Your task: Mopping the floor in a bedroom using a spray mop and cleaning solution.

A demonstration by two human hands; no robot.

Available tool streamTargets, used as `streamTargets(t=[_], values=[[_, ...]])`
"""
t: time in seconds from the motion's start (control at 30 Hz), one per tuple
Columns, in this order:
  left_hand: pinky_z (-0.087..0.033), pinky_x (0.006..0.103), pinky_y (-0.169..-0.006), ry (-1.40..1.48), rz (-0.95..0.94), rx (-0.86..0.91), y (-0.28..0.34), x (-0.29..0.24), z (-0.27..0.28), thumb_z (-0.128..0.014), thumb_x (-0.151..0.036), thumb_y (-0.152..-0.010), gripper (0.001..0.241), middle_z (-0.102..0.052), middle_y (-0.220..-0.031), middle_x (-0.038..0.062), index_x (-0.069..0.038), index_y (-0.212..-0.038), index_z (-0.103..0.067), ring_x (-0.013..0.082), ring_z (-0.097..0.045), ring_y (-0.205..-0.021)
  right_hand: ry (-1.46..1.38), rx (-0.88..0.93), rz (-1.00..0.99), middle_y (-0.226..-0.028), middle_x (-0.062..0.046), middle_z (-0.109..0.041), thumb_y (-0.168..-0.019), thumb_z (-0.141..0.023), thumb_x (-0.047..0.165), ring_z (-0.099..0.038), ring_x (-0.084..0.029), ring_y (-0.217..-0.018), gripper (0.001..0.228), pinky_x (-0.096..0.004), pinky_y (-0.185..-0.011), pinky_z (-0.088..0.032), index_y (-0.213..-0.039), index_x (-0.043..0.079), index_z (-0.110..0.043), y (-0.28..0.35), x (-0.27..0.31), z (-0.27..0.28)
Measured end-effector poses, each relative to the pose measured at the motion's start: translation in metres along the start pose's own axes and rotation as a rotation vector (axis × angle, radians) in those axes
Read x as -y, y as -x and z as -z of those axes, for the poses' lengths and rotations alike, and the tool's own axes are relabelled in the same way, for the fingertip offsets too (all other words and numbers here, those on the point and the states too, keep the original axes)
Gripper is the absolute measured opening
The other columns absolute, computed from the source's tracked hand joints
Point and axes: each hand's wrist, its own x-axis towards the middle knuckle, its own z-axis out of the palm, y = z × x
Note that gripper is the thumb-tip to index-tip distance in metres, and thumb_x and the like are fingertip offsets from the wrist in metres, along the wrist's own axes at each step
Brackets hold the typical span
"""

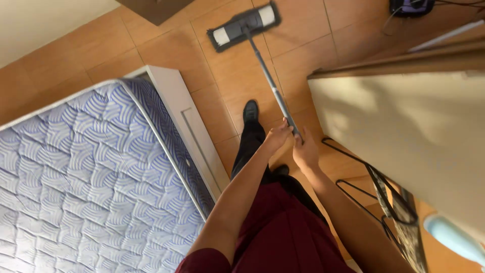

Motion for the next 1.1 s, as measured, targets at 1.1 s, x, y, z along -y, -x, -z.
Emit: streamTargets(t=[1.1], values=[[-0.05,0.0488,-0.099,-1.102,-0.252,0.305,0.112,-0.151,-0.069,-0.058,-0.017,-0.093,0.062,-0.041,-0.163,-0.004,-0.025,-0.153,-0.045,0.0238,-0.056,-0.136,-0.139,0.451,-0.239,-0.062,-0.003,-0.055,-0.107,-0.042,0.028,-0.05,-0.012,-0.044,0.043,-0.03,-0.038,-0.041,-0.148,0.019,-0.049,0.021,0.007,0.109]])
